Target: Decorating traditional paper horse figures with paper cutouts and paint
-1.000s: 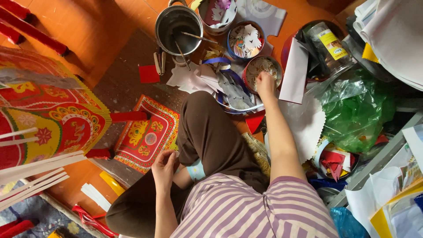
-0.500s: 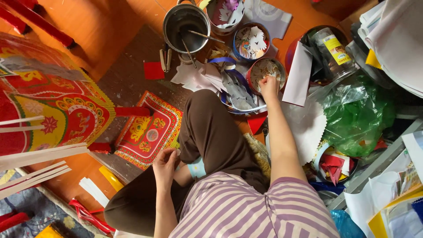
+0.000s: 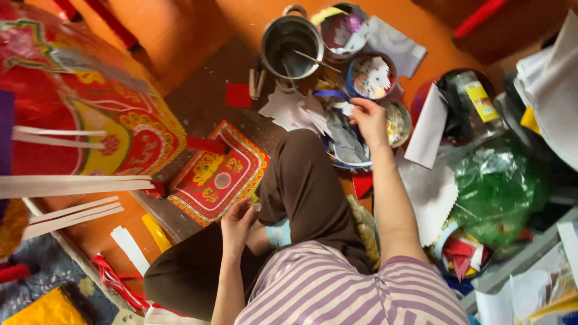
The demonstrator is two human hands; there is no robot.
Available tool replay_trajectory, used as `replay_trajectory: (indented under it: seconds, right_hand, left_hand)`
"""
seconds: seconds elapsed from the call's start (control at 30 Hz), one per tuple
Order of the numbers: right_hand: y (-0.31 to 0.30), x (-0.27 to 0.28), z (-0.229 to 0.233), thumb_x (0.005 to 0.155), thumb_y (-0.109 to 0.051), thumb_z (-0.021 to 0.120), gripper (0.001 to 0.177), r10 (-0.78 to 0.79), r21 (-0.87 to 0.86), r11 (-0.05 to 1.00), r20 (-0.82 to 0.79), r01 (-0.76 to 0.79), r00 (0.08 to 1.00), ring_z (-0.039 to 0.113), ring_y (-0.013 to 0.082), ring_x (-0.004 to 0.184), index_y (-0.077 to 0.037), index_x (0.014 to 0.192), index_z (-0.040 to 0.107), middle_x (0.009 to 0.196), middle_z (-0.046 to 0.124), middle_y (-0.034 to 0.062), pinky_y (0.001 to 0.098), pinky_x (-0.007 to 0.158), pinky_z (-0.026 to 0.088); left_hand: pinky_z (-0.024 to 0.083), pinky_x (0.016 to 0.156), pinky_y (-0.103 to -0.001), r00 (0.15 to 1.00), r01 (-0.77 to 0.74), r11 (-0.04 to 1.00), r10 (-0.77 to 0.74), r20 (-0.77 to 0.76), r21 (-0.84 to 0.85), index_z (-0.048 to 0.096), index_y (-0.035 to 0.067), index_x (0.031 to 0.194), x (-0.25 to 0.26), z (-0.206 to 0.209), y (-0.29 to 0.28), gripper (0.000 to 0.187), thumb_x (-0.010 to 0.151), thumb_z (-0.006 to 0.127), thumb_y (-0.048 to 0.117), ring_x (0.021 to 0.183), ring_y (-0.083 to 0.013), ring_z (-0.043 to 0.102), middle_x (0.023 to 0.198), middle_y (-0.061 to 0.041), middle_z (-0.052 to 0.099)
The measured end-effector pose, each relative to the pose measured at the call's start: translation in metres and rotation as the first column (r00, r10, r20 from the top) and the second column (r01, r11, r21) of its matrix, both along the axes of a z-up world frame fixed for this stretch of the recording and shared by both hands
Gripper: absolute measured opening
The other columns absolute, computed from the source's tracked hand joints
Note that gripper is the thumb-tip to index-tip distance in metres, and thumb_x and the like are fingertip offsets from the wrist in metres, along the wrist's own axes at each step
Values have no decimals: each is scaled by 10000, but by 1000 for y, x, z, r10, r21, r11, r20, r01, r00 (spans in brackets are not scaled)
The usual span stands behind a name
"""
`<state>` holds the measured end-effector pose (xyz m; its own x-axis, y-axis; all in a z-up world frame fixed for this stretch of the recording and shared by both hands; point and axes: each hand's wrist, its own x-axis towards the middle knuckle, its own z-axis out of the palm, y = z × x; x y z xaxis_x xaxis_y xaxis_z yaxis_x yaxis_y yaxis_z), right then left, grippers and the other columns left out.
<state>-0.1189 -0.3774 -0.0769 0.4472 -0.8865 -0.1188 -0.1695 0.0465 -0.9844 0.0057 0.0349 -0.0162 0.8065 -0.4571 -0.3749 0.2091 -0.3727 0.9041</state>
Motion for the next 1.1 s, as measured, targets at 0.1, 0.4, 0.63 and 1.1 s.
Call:
replay_trajectory:
  seconds: [0.1, 0.4, 0.63, 1.1]
  right_hand:
    - [27, 90, 36, 856, 26, 696, 151, 115, -66, 992, 73, -110, 991, 700, 204, 655, -11, 995, 739, 856, 698, 165, 299, 564, 621]
    - [-38, 282, -69, 791, -87, 563, 177, 44, -490, 800, -528, -346, 848, 624, 395, 794, -93, 804, 739, 833, 638, 172, 479, 724, 481]
    - [-34, 299, -78, 715, -218, 614, 217, 145, -162, 918, -713, -362, 686, 695, 315, 850, -226, 824, 801, 830, 727, 84, 377, 758, 516]
    - [52, 240, 51, 807, -70, 665, 207, 498, -22, 861, -164, -508, 851, 607, 43, 679, -130, 982, 760, 817, 720, 19, 168, 651, 520]
  left_hand:
    - [573, 688, -310, 999, 0, 999, -2, 33, 48, 782, 67, 934, 11, 4, 5, 144, 790, 773, 61, 765, -149, 691, 815, -125, 757]
    - [521, 762, -260, 998, -62, 964, 53, 42, 259, 761, 121, 869, 52, 5, 38, 84, 794, 738, 151, 811, -74, 684, 839, 0, 774]
    - [527, 708, -227, 990, -127, 966, 138, -33, 227, 784, 112, 842, 59, -5, 39, 69, 780, 764, 136, 736, -56, 665, 787, 6, 776]
    - [569, 746, -364, 955, -286, 955, 291, 52, -77, 761, 54, 984, 52, 9, 54, 154, 842, 704, 63, 790, -208, 695, 856, -159, 750]
